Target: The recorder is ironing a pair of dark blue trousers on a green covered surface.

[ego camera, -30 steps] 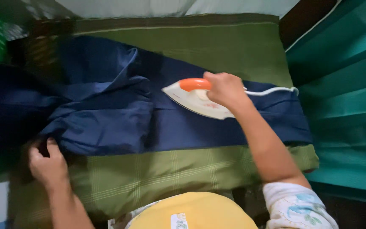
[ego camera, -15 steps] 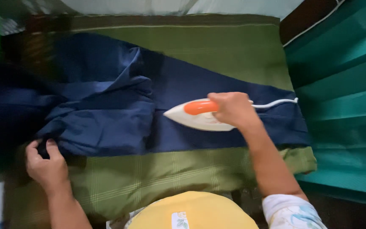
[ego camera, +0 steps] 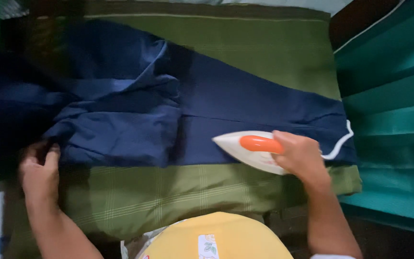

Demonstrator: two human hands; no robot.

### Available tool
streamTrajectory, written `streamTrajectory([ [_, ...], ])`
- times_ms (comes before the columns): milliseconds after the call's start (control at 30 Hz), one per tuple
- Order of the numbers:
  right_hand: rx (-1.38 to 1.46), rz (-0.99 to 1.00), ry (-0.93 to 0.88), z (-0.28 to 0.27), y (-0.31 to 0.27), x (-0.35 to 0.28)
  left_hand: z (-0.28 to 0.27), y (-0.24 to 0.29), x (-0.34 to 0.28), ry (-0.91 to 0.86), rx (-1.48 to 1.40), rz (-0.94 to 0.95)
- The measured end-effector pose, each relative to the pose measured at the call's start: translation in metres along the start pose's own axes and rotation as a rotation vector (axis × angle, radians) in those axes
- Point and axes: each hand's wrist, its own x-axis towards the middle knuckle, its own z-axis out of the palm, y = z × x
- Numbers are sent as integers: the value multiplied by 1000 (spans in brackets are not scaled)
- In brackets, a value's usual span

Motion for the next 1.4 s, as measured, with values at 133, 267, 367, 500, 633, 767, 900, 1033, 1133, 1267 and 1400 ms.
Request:
streamTrajectory([
  [133,-5,201,-135,-17,-27,-5,14,-14,1,51,-29,-11],
  [267,105,-67,18,-16,-80,19,28,-33,4,186,-108,134],
  [367,174,-254,77,-22,-134,42,31,-39,5,226,-74,195],
  [500,166,-467,211,-12,-182,57,26,-17,-2,232,-92,175],
  [633,193,-445,100,-14,-149,45,26,-29,1,206,-58,139],
  [767,138,-211,12,-10,-66,14,29,-39,3,244,46,177],
  [900,-61,122,92,-9,-9,-18,27,-24,-4,260,69,215],
  [1033,-176,211,80,-4,-22,-4,30,-24,-1,233,24,181],
  [1133,-42,69,250,-8,-63,25,34,-33,3,261,105,145],
  [1267,49,-116,288,-2,-121,71,34,-32,3,263,103,179],
  [1400,58,-288,351,5,-153,103,33,-27,0,253,68,152],
])
